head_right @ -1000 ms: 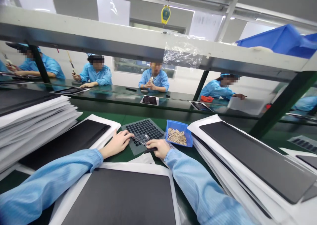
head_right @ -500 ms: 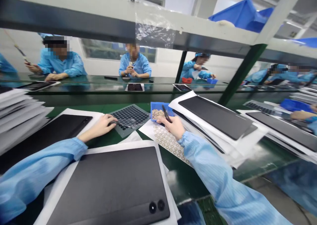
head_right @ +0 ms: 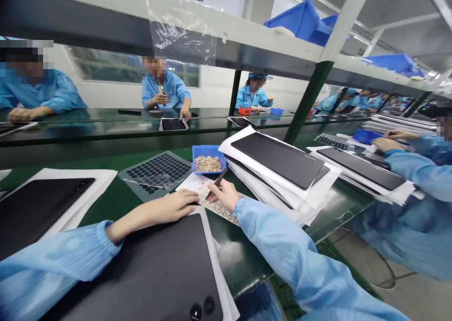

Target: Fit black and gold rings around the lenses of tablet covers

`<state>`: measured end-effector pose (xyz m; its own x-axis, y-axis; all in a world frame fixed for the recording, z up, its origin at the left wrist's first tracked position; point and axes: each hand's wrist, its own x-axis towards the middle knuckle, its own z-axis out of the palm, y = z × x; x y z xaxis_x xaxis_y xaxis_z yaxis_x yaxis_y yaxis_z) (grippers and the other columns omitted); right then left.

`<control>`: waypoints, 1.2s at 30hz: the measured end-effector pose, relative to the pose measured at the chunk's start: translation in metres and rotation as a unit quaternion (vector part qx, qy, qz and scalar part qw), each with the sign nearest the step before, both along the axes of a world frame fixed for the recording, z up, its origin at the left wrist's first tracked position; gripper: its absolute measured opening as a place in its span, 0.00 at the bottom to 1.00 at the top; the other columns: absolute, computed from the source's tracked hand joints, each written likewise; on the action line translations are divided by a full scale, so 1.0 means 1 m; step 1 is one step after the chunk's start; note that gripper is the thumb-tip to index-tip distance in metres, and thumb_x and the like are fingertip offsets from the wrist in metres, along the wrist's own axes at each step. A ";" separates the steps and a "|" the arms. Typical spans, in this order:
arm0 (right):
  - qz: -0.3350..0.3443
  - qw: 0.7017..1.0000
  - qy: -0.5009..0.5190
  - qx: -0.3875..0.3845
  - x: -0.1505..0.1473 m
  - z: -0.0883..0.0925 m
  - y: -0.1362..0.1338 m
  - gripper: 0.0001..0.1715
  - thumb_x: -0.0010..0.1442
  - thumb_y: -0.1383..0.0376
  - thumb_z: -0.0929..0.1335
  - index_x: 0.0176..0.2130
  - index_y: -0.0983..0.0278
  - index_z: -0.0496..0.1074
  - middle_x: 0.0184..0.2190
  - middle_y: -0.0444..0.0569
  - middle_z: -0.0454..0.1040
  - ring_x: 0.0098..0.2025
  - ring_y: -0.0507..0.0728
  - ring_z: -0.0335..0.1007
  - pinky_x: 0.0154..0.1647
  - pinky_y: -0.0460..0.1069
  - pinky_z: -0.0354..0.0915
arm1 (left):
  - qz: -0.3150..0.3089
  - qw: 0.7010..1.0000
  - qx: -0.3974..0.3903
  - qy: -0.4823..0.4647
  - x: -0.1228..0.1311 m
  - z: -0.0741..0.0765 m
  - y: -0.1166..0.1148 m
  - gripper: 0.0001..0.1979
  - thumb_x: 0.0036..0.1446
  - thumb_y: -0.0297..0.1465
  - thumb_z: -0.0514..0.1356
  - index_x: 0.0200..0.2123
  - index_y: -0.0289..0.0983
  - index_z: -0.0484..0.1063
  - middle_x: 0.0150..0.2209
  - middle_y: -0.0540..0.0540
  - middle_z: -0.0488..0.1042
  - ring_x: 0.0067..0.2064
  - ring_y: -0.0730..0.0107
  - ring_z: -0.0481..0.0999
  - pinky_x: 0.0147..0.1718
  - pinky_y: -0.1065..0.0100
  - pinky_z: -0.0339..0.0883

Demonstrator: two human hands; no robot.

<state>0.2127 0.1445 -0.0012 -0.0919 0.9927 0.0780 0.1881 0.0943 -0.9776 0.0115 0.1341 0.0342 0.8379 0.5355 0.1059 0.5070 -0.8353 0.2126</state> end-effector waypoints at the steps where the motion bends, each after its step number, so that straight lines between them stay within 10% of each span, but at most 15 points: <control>1: -0.007 1.000 -0.004 0.007 0.000 -0.004 0.001 0.23 0.51 0.49 0.70 0.31 0.65 0.64 0.19 0.43 0.73 0.20 0.54 0.75 0.23 0.47 0.73 | -0.002 1.000 -0.003 0.003 -0.001 -0.006 0.003 0.16 0.64 0.30 0.48 0.48 0.33 0.71 0.50 0.40 0.71 0.52 0.60 0.69 0.53 0.62 0.60; 20: -0.036 0.996 -0.059 0.047 -0.002 -0.005 0.005 0.14 0.55 0.59 0.70 0.27 0.64 0.64 0.14 0.39 0.69 0.15 0.49 0.67 0.18 0.43 0.66 | -0.010 0.997 -0.033 0.066 -0.008 -0.014 0.019 0.24 0.64 0.39 0.43 0.56 0.35 0.65 0.60 0.41 0.62 0.61 0.61 0.60 0.60 0.60 0.49; 25: -0.005 0.993 0.103 0.065 -0.006 0.034 -0.062 0.20 0.52 0.53 0.70 0.25 0.64 0.63 0.15 0.38 0.68 0.15 0.48 0.66 0.17 0.43 0.67 | 0.005 0.997 -0.018 0.069 -0.008 -0.013 0.020 0.24 0.64 0.38 0.43 0.55 0.33 0.65 0.60 0.39 0.62 0.61 0.57 0.59 0.60 0.54 0.48; 31: -0.051 0.975 0.213 -0.043 -0.020 0.020 -0.184 0.17 0.58 0.53 0.66 0.28 0.62 0.61 0.14 0.37 0.66 0.11 0.48 0.62 0.09 0.41 0.59 | -0.037 0.996 0.046 -0.074 -0.015 0.014 -0.073 0.19 0.65 0.35 0.43 0.49 0.37 0.69 0.51 0.43 0.71 0.56 0.61 0.65 0.57 0.57 0.58; 36: -0.123 0.954 0.271 -0.040 -0.025 -0.011 -0.197 0.15 0.60 0.55 0.66 0.29 0.62 0.60 0.16 0.38 0.68 0.12 0.47 0.62 0.09 0.40 0.60 | -0.142 0.986 0.076 -0.048 -0.023 0.007 -0.149 0.19 0.58 0.36 0.54 0.52 0.40 0.68 0.49 0.41 0.73 0.52 0.51 0.69 0.51 0.50 0.65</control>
<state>0.1876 -0.0530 -0.0119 0.1774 0.9837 -0.0288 -0.3400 0.0338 -0.9398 -0.0120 -0.0145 0.0408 0.9340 0.2517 0.2535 0.2307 -0.9668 0.1097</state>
